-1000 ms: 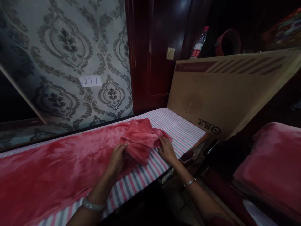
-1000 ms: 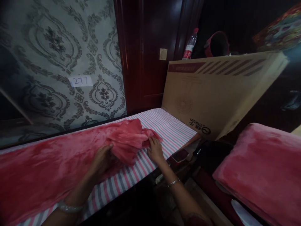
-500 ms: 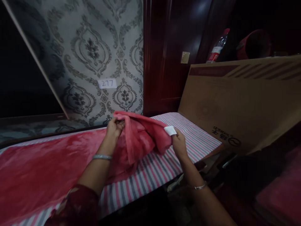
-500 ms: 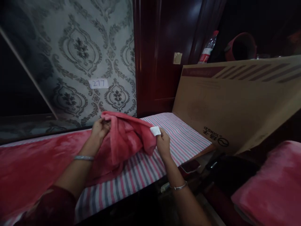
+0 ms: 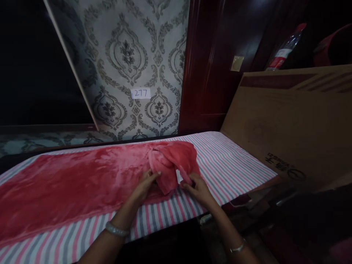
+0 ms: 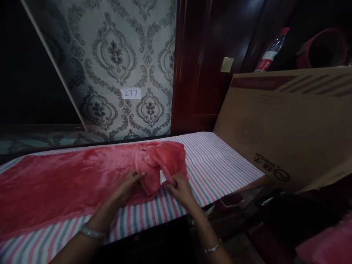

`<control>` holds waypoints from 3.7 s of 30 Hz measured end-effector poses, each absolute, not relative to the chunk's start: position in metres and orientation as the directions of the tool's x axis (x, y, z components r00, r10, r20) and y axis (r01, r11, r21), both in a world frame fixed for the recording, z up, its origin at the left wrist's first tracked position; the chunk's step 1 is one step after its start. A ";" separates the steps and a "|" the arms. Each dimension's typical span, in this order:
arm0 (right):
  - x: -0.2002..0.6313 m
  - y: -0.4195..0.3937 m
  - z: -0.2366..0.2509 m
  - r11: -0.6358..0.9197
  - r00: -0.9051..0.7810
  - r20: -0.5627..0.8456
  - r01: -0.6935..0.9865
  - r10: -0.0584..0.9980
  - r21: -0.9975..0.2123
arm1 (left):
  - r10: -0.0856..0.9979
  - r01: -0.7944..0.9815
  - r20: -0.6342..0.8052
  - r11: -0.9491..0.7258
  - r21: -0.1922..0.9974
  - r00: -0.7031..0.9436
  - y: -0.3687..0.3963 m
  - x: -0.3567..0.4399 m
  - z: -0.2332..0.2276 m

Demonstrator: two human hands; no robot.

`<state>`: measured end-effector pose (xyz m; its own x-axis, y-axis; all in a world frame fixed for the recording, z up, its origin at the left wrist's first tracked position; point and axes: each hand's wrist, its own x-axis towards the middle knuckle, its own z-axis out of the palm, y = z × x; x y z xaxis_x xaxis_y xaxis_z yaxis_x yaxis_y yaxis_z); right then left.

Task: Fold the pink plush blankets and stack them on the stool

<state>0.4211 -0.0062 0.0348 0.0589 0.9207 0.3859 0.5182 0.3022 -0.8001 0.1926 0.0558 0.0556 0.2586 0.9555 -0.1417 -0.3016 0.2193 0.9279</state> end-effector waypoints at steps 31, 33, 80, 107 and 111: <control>0.422 0.014 0.105 0.161 0.088 0.831 0.965 0.549 -0.209 | 0.988 -0.440 0.003 0.065 0.896 0.152 0.008 0.209 0.089; 0.416 0.017 0.097 0.208 0.005 0.809 0.966 0.588 -0.157 | 0.986 -0.455 0.006 0.073 0.887 0.169 0.007 0.214 0.091; 0.389 -0.045 0.060 0.617 -0.193 0.713 0.678 0.674 -0.399 | 0.927 -0.457 -0.107 0.275 0.846 0.360 0.019 0.231 0.090; 0.396 -0.049 0.057 0.579 -0.102 0.801 0.744 0.590 -0.332 | 0.931 -0.507 -0.097 0.276 0.816 0.352 0.013 0.242 0.091; 0.398 -0.048 0.052 0.592 -0.043 0.860 0.742 0.509 -0.313 | 0.906 -0.501 -0.149 0.350 0.792 0.396 0.022 0.245 0.078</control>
<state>0.3985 -0.0478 0.0524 -0.0428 0.5086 0.8600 0.7424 0.5922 -0.3132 0.2453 0.0225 0.0779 0.3960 0.9060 -0.1494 -0.5013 0.3495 0.7915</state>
